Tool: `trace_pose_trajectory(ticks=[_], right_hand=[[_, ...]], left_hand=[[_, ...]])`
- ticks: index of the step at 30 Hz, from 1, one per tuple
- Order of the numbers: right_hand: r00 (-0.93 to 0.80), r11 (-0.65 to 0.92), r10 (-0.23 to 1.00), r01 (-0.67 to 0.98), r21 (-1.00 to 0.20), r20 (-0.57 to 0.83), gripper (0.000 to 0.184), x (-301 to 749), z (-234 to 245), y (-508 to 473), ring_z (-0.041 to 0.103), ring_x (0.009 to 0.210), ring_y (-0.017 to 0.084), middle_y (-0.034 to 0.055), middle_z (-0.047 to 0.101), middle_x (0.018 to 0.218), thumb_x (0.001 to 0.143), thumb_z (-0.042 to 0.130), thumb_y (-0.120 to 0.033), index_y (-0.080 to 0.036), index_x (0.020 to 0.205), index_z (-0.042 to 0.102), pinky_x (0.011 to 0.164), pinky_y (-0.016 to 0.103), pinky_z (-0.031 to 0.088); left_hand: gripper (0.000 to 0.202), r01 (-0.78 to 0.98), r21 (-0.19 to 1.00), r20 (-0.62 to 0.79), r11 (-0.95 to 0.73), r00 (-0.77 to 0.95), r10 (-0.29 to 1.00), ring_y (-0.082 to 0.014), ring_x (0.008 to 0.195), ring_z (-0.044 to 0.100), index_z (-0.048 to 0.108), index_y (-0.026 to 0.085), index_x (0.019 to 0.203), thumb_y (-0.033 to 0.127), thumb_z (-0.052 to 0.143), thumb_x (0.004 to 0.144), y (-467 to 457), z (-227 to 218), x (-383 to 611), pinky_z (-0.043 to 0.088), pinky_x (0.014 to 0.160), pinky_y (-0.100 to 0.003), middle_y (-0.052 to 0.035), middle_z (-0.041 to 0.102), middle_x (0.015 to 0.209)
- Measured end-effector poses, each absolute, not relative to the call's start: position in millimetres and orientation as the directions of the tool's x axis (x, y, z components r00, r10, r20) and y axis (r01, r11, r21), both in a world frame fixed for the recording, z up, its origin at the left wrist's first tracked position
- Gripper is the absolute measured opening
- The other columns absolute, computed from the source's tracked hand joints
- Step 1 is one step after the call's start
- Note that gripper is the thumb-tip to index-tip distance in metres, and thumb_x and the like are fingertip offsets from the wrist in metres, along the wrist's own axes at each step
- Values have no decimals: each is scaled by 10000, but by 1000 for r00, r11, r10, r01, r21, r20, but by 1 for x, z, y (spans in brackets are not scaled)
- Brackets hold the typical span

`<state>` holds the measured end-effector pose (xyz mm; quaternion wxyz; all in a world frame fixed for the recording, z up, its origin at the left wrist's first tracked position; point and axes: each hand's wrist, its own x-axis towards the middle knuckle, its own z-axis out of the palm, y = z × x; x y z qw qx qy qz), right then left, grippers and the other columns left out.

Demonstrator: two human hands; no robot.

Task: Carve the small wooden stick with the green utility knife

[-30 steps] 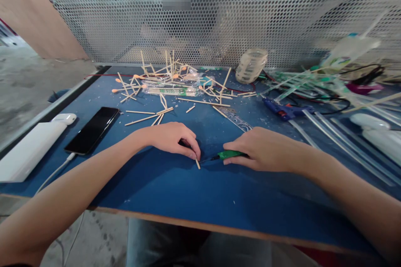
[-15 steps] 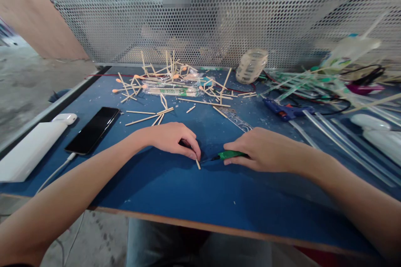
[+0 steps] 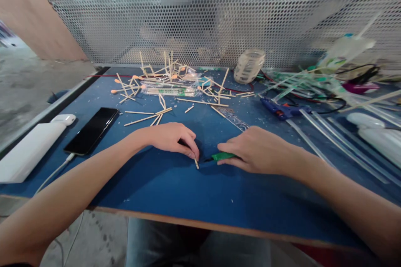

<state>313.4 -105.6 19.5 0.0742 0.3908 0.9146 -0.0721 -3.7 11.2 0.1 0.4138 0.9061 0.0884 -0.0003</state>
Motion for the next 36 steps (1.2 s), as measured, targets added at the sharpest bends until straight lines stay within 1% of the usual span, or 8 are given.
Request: trace_pose_trajectory(ticks=[4,13,16,20,25,30,33,36], right_hand=[[-704,695,695,710,-114,-144,402,327,25,-99,688,689,267,49,763,766,1324,615,-517,-288,1041,785,704,456,280],[-733,718,667,680,-150,-131,448,329,15,-95,625,640,230,22,767,756,1343,651,-531,-280,992,772,698,434,265],[-723,712,674,690,-131,-151,422,328,16,-96,651,668,246,34,783,772,1353,632,-480,-278,1023,802,710,440,285],[-727,714,665,686,-138,-172,420,327,17,-96,671,665,242,14,777,762,1332,671,-534,-283,1022,799,694,418,279],[-732,722,662,680,-128,-162,430,328,16,-96,706,692,260,36,800,788,1365,589,-494,-264,1090,828,698,425,289],[-763,750,636,647,-140,-117,486,335,6,-92,660,633,236,22,788,763,1356,592,-590,-270,1066,815,670,410,260],[-782,768,620,622,-154,-65,492,337,3,-90,632,606,226,9,765,737,1356,590,-595,-276,1049,804,662,408,258],[-774,759,628,632,-159,-81,481,337,4,-91,613,608,230,-1,751,727,1352,598,-590,-279,1049,805,666,416,261]], left_hand=[[353,148,752,-57,-642,985,161,-170,838,744,1071,335,1220,615,860,1260,10,0,-5,506,813,-287,-38,830,942],[174,154,735,-65,-660,985,158,-161,845,762,1067,332,1221,413,913,1225,12,-2,-6,513,845,-265,-19,815,929],[168,157,736,-68,-658,985,158,-161,836,751,1067,335,1212,411,918,1218,12,-1,-5,510,839,-269,-13,798,914],[172,148,740,-62,-656,986,153,-152,825,736,1069,314,1206,404,923,1210,12,-1,-5,500,828,-269,-10,780,905],[164,143,734,-55,-663,987,153,-158,834,752,1066,316,1206,386,917,1216,12,-2,-5,505,835,-269,-12,791,909],[188,145,739,-56,-657,986,155,-156,838,747,1069,309,1214,409,910,1221,12,-2,-5,503,834,-264,-16,799,917],[194,154,742,-65,-652,985,159,-155,833,746,1071,308,1225,414,909,1221,12,-2,-6,504,831,-264,-17,804,915],[179,156,740,-66,-655,985,160,-151,832,751,1072,309,1223,395,915,1215,12,-2,-6,504,829,-261,-17,817,917]])
